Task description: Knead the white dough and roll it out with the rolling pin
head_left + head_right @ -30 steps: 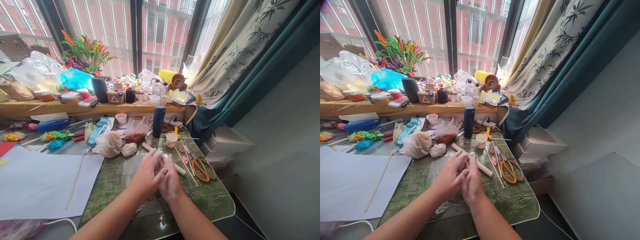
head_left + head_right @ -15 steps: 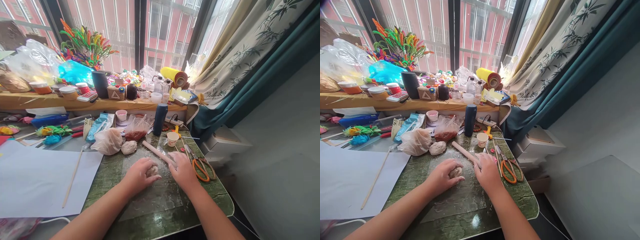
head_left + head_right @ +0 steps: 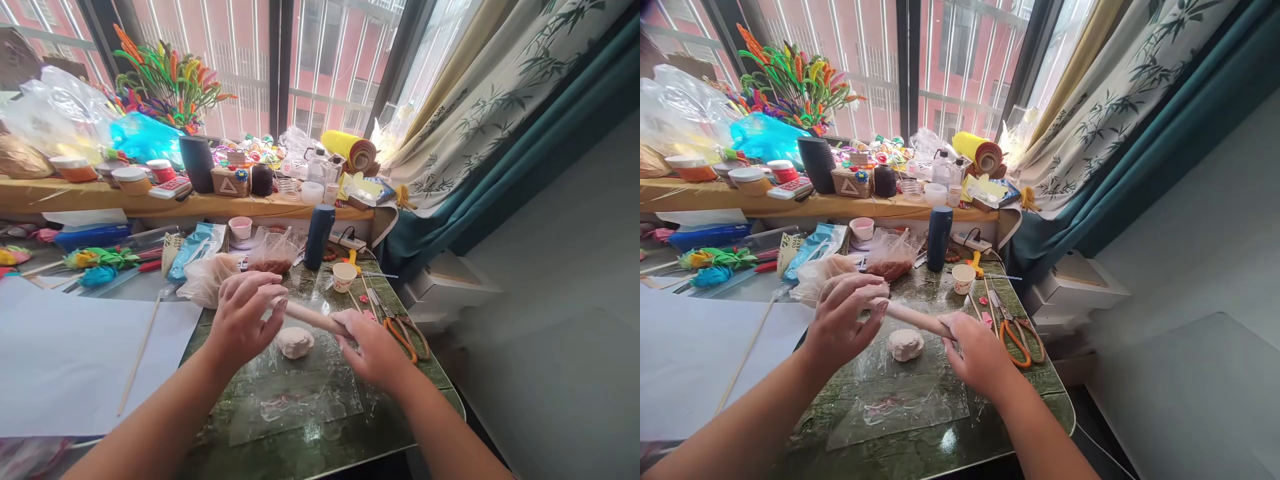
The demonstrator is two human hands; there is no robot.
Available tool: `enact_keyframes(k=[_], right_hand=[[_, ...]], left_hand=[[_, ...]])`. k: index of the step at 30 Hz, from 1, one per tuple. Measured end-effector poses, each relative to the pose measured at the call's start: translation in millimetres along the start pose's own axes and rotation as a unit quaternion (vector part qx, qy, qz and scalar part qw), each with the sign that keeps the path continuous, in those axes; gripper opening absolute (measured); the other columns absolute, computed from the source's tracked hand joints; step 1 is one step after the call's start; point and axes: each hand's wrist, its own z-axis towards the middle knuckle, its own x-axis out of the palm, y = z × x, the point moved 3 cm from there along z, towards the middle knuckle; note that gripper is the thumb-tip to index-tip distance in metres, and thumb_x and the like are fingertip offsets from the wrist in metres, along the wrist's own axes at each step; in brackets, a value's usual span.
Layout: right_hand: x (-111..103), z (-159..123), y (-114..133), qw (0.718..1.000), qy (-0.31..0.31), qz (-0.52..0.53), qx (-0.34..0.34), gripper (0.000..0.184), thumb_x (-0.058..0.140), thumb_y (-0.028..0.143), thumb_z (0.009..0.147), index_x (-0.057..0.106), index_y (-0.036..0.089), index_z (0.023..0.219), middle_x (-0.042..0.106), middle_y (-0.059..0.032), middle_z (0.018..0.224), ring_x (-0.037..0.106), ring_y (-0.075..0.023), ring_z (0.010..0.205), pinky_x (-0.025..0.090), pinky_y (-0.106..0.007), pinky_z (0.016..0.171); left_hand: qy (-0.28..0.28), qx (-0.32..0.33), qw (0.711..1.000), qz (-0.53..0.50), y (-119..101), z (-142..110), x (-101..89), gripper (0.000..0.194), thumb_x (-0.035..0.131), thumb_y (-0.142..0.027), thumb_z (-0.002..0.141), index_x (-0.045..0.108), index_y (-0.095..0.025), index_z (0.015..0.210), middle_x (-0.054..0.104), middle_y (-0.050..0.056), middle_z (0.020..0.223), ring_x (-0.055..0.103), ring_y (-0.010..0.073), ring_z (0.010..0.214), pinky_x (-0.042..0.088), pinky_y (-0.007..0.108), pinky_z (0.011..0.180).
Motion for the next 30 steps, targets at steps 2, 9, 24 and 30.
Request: enact_keyframes(k=[2,9,24,30], right_hand=[[-1.4,4.6,5.5,1.000,0.016,-0.006,-0.010,0.027,0.053,0.021,0.095,0.062,0.024,0.120,0.070,-0.0050,0.105,0.063,-0.0223,0.094,0.047,-0.034,0.085],[30.0,11.0,-37.8,0.989,-0.027,-0.035,0.142,0.025,0.054,0.021,0.093,0.065,0.022,0.116,0.071,-0.0060,0.108,0.064,-0.0232,0.097,0.046,-0.036,0.089],[71.7,36.8,27.3,0.998,-0.043,-0.035,0.028,0.044,0.057,0.062,0.093,0.055,0.023,0.074,0.062,-0.0021,0.070,0.052,-0.0183,0.064,0.029,-0.031,0.059],[72.9,36.4,20.6,0.997,-0.003,0.078,-0.021,0.044,0.046,0.053,0.099,0.050,0.022,0.068,0.052,0.0007,0.063,0.042,-0.0146,0.058,0.024,-0.030,0.058]], left_hand=[[0.090,0.017,0.996,0.012,-2.0,9.8,0.5,0.020,0.065,-0.025,0.092,0.065,-0.024,0.112,0.073,0.006,0.115,0.066,0.0275,0.110,0.047,0.046,0.100],[0.228,0.019,0.973,-0.044,-6.8,-33.7,33.8,0.027,0.071,-0.034,0.088,0.066,-0.025,0.113,0.074,0.006,0.114,0.067,0.0268,0.108,0.049,0.043,0.099],[0.356,-0.106,0.917,-0.148,2.4,-69.5,56.1,0.032,0.073,-0.026,0.077,0.064,-0.023,0.108,0.072,0.009,0.114,0.067,0.0303,0.106,0.055,0.042,0.092],[0.351,-0.096,0.912,-0.189,2.6,-72.5,49.0,0.039,0.075,-0.038,0.081,0.064,-0.022,0.115,0.072,0.011,0.119,0.066,0.0329,0.115,0.052,0.047,0.102]])
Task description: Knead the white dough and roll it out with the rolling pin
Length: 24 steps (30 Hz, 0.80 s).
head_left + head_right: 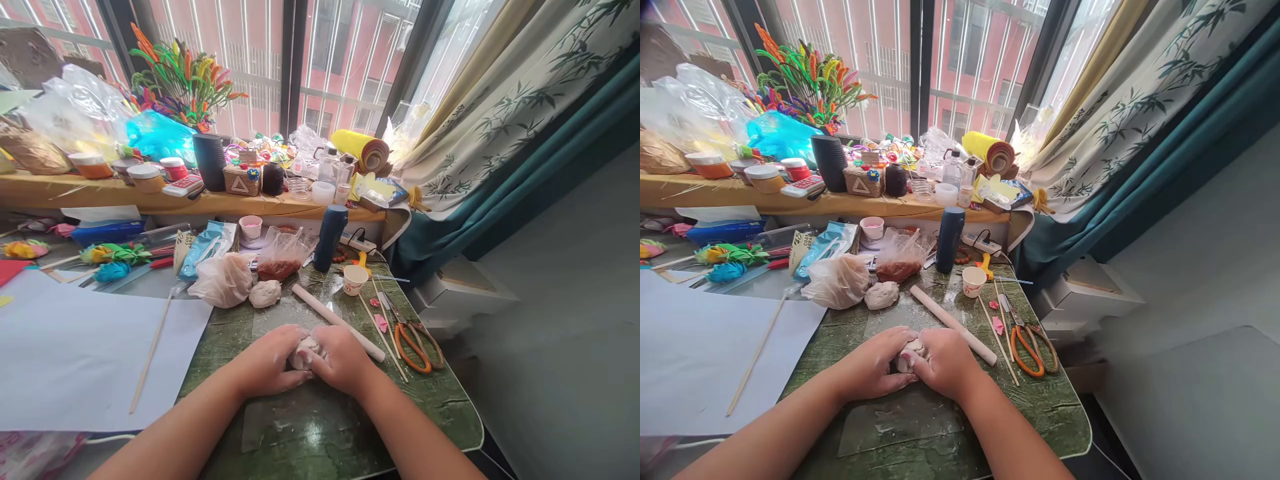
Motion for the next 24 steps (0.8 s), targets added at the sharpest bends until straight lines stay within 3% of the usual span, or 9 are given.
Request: enact_keyframes(k=[4,7,10,12,13,16,19,21,24], right_hand=[[0.2,-3.6,-4.2,0.978,-0.035,0.197,0.062,0.048,0.056,0.057,0.094,0.048,0.022,0.063,0.048,0.0023,0.059,0.039,-0.0137,0.057,0.027,-0.028,0.056],[-8.4,-0.9,-9.6,0.907,-0.129,0.378,0.134,0.054,0.049,0.066,0.095,0.040,0.024,0.062,0.037,0.0058,0.054,0.031,-0.0118,0.048,0.027,-0.026,0.048],[-17.3,1.1,-15.4,0.828,-0.222,0.479,0.187,0.054,0.042,0.070,0.096,0.037,0.025,0.067,0.035,0.0076,0.055,0.031,-0.0103,0.043,0.029,-0.023,0.042],[-13.4,-1.5,-18.4,0.783,-0.233,0.524,0.239,0.048,0.054,0.071,0.090,0.051,0.024,0.081,0.051,0.0047,0.063,0.048,-0.0122,0.049,0.038,-0.023,0.043],[-9.1,-4.1,-19.1,0.779,-0.224,0.523,0.265,0.047,0.061,0.070,0.087,0.056,0.024,0.093,0.059,0.0021,0.070,0.055,-0.0141,0.053,0.043,-0.024,0.044],[1.8,-13.0,-17.4,0.839,-0.189,0.422,0.288,0.051,0.071,0.063,0.082,0.064,0.022,0.111,0.067,-0.0032,0.087,0.064,-0.0179,0.062,0.051,-0.029,0.050],[-1.4,-15.3,-8.4,0.925,-0.179,0.279,0.184,0.031,0.070,0.051,0.088,0.073,0.022,0.100,0.069,-0.0049,0.088,0.065,-0.0189,0.070,0.054,-0.033,0.063],[-6.7,-13.3,-0.6,0.960,-0.165,0.207,0.087,0.023,0.067,0.044,0.092,0.075,0.024,0.099,0.072,-0.0062,0.092,0.066,-0.0210,0.079,0.055,-0.036,0.074],[-8.0,-10.7,3.2,0.980,-0.136,0.147,0.014,0.021,0.062,0.039,0.096,0.074,0.023,0.103,0.072,-0.0077,0.095,0.067,-0.0237,0.091,0.054,-0.038,0.085]], left_hand=[[0.013,0.010,0.999,-0.040,-3.9,0.8,-3.0,0.040,0.075,-0.035,0.079,0.065,-0.023,0.117,0.072,0.010,0.118,0.068,0.0309,0.110,0.054,0.045,0.100],[-0.014,0.010,0.996,-0.091,2.0,-0.9,-6.8,0.046,0.073,-0.036,0.081,0.063,-0.023,0.124,0.071,0.011,0.123,0.067,0.0305,0.114,0.053,0.044,0.102],[-0.120,-0.041,0.983,-0.130,21.2,-3.7,-13.0,0.047,0.069,-0.037,0.085,0.059,-0.022,0.128,0.068,0.013,0.130,0.064,0.0314,0.121,0.050,0.046,0.107],[-0.213,-0.089,0.959,-0.163,35.9,-4.7,-18.6,0.046,0.065,-0.038,0.088,0.055,-0.020,0.130,0.066,0.014,0.132,0.064,0.0305,0.123,0.050,0.045,0.107],[-0.255,-0.111,0.945,-0.174,42.0,-4.5,-22.1,0.047,0.063,-0.039,0.090,0.054,-0.020,0.131,0.065,0.014,0.132,0.064,0.0297,0.122,0.051,0.045,0.107],[-0.342,-0.158,0.916,-0.139,51.6,-0.4,-38.4,0.053,0.065,-0.041,0.089,0.050,-0.020,0.136,0.062,0.013,0.135,0.062,0.0289,0.124,0.049,0.046,0.109],[-0.371,-0.162,0.913,-0.039,50.8,9.6,-63.2,0.059,0.066,-0.042,0.090,0.046,-0.022,0.142,0.058,0.012,0.139,0.057,0.0295,0.131,0.045,0.047,0.113],[-0.358,-0.145,0.921,0.040,50.5,18.5,-77.1,0.053,0.065,-0.044,0.091,0.052,-0.021,0.137,0.061,0.012,0.135,0.056,0.0309,0.131,0.042,0.049,0.116],[-0.305,-0.111,0.938,0.122,59.8,29.3,-80.1,0.049,0.062,-0.044,0.092,0.055,-0.019,0.134,0.065,0.014,0.131,0.058,0.0330,0.129,0.043,0.051,0.114]])
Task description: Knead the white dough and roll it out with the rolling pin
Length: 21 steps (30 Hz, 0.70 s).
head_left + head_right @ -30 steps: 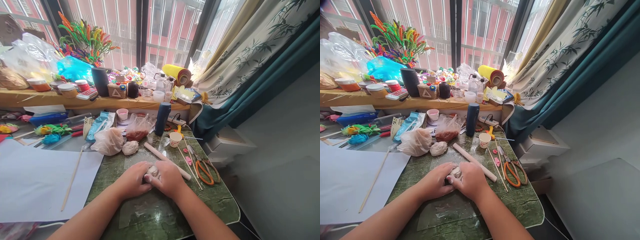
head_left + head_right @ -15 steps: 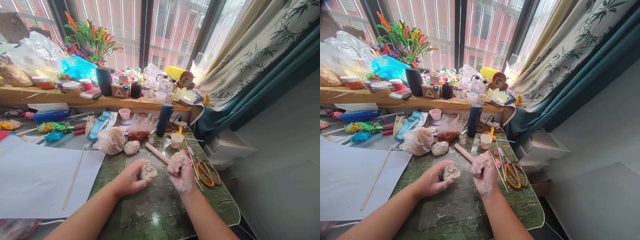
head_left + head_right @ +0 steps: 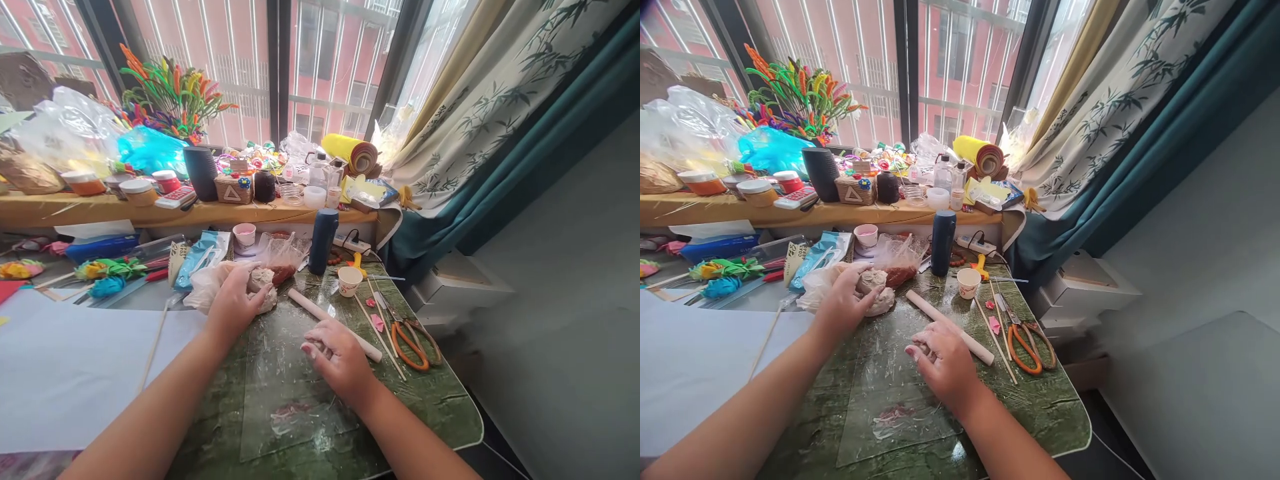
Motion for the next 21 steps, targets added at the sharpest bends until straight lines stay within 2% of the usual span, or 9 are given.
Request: enact_keyframes(k=[3,5,8,12,14,16,18,19,21], right_hand=[[5.8,-3.4,-9.0,0.999,0.030,-0.040,0.001,0.020,0.059,0.035,0.098,0.074,0.022,0.101,0.072,-0.0078,0.094,0.067,-0.0237,0.092,0.054,-0.038,0.084],[10.6,-7.5,-17.4,0.997,0.042,-0.063,0.005,0.018,0.059,0.033,0.098,0.073,0.022,0.099,0.071,-0.0066,0.091,0.067,-0.0226,0.089,0.053,-0.036,0.082],[16.9,-12.7,-27.6,0.995,0.042,-0.089,0.018,0.014,0.063,0.030,0.095,0.072,0.022,0.102,0.071,-0.0053,0.091,0.067,-0.0224,0.088,0.053,-0.036,0.083],[17.7,-13.5,-28.3,0.995,0.042,-0.084,0.029,0.031,0.073,0.034,0.089,0.067,0.021,0.116,0.071,-0.0077,0.100,0.067,-0.0251,0.094,0.054,-0.038,0.087],[8.1,-10.2,-23.2,0.997,0.029,-0.077,0.003,0.035,0.072,0.039,0.089,0.066,0.022,0.119,0.071,-0.0092,0.107,0.066,-0.0269,0.103,0.053,-0.040,0.094],[-10.1,-5.3,-21.3,0.996,-0.019,-0.086,0.001,0.029,0.062,0.039,0.096,0.065,0.022,0.120,0.070,-0.0100,0.114,0.064,-0.0270,0.110,0.050,-0.042,0.099],[-30.1,-1.5,-27.0,0.989,-0.058,-0.131,0.038,0.027,0.054,0.034,0.100,0.063,0.022,0.122,0.068,-0.0106,0.118,0.062,-0.0272,0.115,0.048,-0.043,0.102],[-37.7,-0.9,-32.7,0.983,-0.054,-0.167,0.063,0.030,0.056,0.033,0.098,0.062,0.022,0.125,0.067,-0.0112,0.121,0.061,-0.0284,0.117,0.047,-0.044,0.103],[-46.2,-3.2,-47.2,0.967,-0.008,-0.237,0.094,0.040,0.063,0.032,0.093,0.060,0.019,0.130,0.066,-0.0130,0.124,0.059,-0.0315,0.119,0.046,-0.048,0.104]], left_hand=[[0.030,0.023,0.997,0.065,16.0,-3.9,18.0,0.044,0.054,-0.039,0.094,0.058,-0.015,0.131,0.065,0.020,0.133,0.056,0.0383,0.132,0.041,0.058,0.114],[0.066,0.038,0.992,0.098,25.9,-8.8,28.6,0.045,0.051,-0.037,0.095,0.057,-0.015,0.134,0.063,0.021,0.137,0.055,0.0375,0.134,0.041,0.057,0.115],[0.093,0.052,0.986,0.125,29.9,-12.7,29.5,0.054,0.054,-0.039,0.094,0.050,-0.015,0.142,0.058,0.021,0.145,0.051,0.0372,0.140,0.039,0.057,0.118],[0.023,0.058,0.992,0.108,4.5,-19.5,9.9,0.071,0.061,-0.044,0.093,0.035,-0.016,0.153,0.041,0.021,0.159,0.034,0.0393,0.150,0.028,0.061,0.123],[-0.014,0.060,0.996,0.069,-17.9,-28.7,3.5,0.066,0.061,-0.040,0.094,0.036,-0.019,0.153,0.041,0.019,0.159,0.035,0.0362,0.150,0.027,0.058,0.124],[0.046,0.082,0.995,0.019,-43.0,-41.2,8.5,0.052,0.059,-0.036,0.095,0.048,-0.022,0.144,0.057,0.015,0.145,0.049,0.0336,0.139,0.036,0.055,0.119],[0.180,0.109,0.977,-0.021,-66.0,-55.7,22.5,0.040,0.060,-0.036,0.095,0.058,-0.026,0.134,0.067,0.011,0.131,0.061,0.0306,0.125,0.047,0.048,0.109],[0.244,0.126,0.961,-0.035,-75.6,-62.9,30.1,0.045,0.065,-0.038,0.092,0.059,-0.027,0.135,0.067,0.010,0.132,0.061,0.0310,0.123,0.048,0.048,0.107],[0.318,0.156,0.934,-0.050,-88.7,-73.9,42.2,0.050,0.074,-0.037,0.085,0.061,-0.029,0.132,0.070,0.008,0.125,0.064,0.0310,0.115,0.050,0.048,0.102]])
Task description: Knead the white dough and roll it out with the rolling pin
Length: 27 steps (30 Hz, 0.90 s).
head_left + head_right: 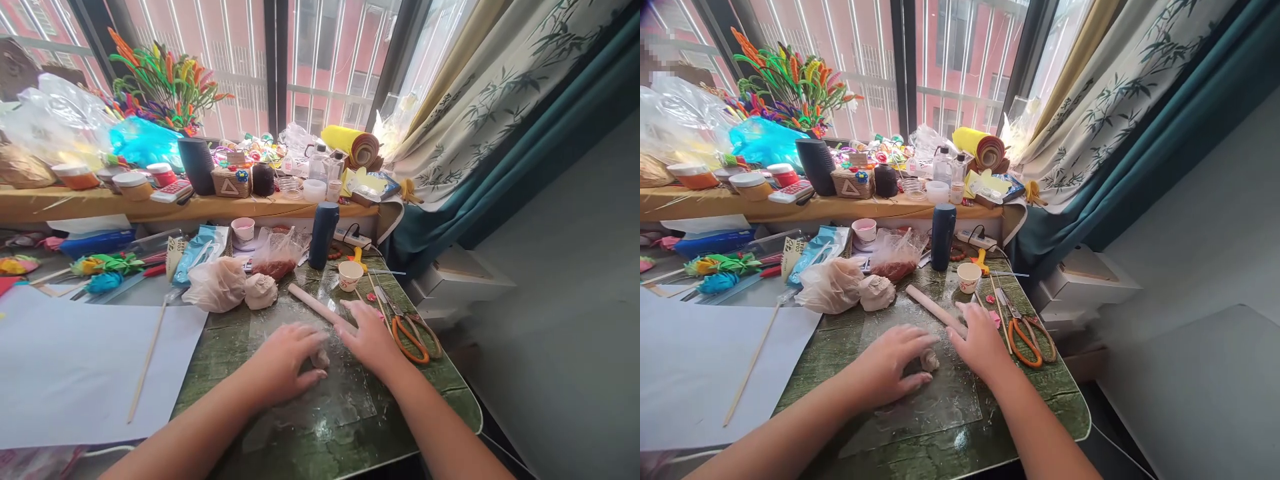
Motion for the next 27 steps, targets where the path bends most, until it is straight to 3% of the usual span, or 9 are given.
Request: enact_keyframes(k=[3,6,10,12,14,16,17,21,27], right_hand=[[7.6,-6.0,-19.2,0.996,0.064,-0.065,-0.013,0.036,0.059,0.027,0.094,0.063,0.017,0.129,0.068,-0.0143,0.118,0.060,-0.0324,0.114,0.047,-0.049,0.102],[7.7,-12.1,-20.0,0.997,0.055,-0.061,-0.011,0.031,0.056,0.025,0.095,0.068,0.016,0.123,0.069,-0.0149,0.113,0.059,-0.0335,0.110,0.045,-0.052,0.101],[-4.1,-11.1,17.0,0.983,-0.018,0.171,0.066,0.033,0.066,0.039,0.091,0.071,0.023,0.119,0.068,-0.0126,0.123,0.055,-0.0350,0.121,0.038,-0.055,0.110],[0.3,-8.1,42.3,0.885,-0.009,0.433,0.171,0.035,0.064,0.047,0.093,0.070,0.025,0.119,0.070,-0.0096,0.121,0.062,-0.0288,0.113,0.049,-0.045,0.100],[15.2,-5.1,67.7,0.707,0.051,0.655,0.264,0.038,0.059,0.052,0.095,0.071,0.022,0.115,0.073,-0.0077,0.105,0.068,-0.0236,0.094,0.056,-0.038,0.084],[31.3,-2.8,82.4,0.572,0.085,0.748,0.326,0.034,0.056,0.048,0.096,0.072,0.018,0.101,0.071,-0.0042,0.078,0.065,-0.0175,0.069,0.056,-0.031,0.068],[38.9,-2.4,83.8,0.540,0.086,0.759,0.353,0.032,0.055,0.045,0.097,0.071,0.018,0.092,0.067,-0.0023,0.067,0.061,-0.0153,0.059,0.054,-0.028,0.061],[58.8,-5.6,68.4,0.529,0.033,0.731,0.430,0.039,0.055,0.051,0.094,0.059,0.021,0.070,0.061,-0.0016,0.055,0.058,-0.0152,0.047,0.047,-0.024,0.044],[63.4,-4.8,66.3,0.538,0.046,0.727,0.424,0.035,0.060,0.049,0.090,0.060,0.020,0.070,0.069,-0.0073,0.063,0.069,-0.0208,0.062,0.055,-0.029,0.052]], left_hand=[[0.024,0.006,0.999,-0.021,-2.8,2.6,10.7,0.030,0.074,-0.027,0.083,0.069,-0.027,0.113,0.074,0.006,0.105,0.066,0.0289,0.101,0.052,0.046,0.093],[-0.046,-0.056,0.990,-0.124,6.7,2.7,6.2,0.019,0.067,-0.030,0.087,0.067,-0.023,0.104,0.073,0.007,0.099,0.067,0.0273,0.093,0.054,0.044,0.087],[-0.187,-0.140,0.905,-0.355,16.3,-0.4,-4.9,0.030,0.041,-0.035,0.101,0.057,-0.020,0.122,0.072,0.014,0.120,0.072,0.0253,0.098,0.059,0.041,0.083],[-0.195,-0.131,0.915,-0.328,12.3,0.0,-7.3,0.039,0.049,-0.034,0.099,0.052,-0.023,0.136,0.064,0.015,0.140,0.065,0.0300,0.124,0.053,0.049,0.102],[-0.149,-0.097,0.961,-0.214,4.6,1.7,-5.9,0.056,0.062,-0.027,0.091,0.049,-0.027,0.145,0.059,0.012,0.149,0.048,0.0333,0.144,0.034,0.059,0.120],[-0.102,-0.063,0.986,-0.117,-0.9,1.8,-3.2,0.066,0.067,-0.020,0.084,0.050,-0.029,0.147,0.058,0.010,0.150,0.039,0.0346,0.150,0.021,0.064,0.125],[-0.097,-0.051,0.990,-0.092,-1.8,0.9,-3.0,0.069,0.070,-0.020,0.082,0.050,-0.029,0.147,0.057,0.010,0.151,0.038,0.0355,0.150,0.021,0.065,0.125],[-0.142,-0.021,0.982,-0.122,4.6,-5.9,-10.3,0.066,0.078,-0.028,0.079,0.056,-0.028,0.141,0.052,0.014,0.154,0.045,0.0364,0.144,0.036,0.059,0.119],[-0.184,-0.057,0.962,-0.192,22.7,-6.2,-8.5,0.052,0.078,-0.027,0.079,0.062,-0.025,0.129,0.065,0.012,0.134,0.059,0.0318,0.129,0.045,0.053,0.113]])
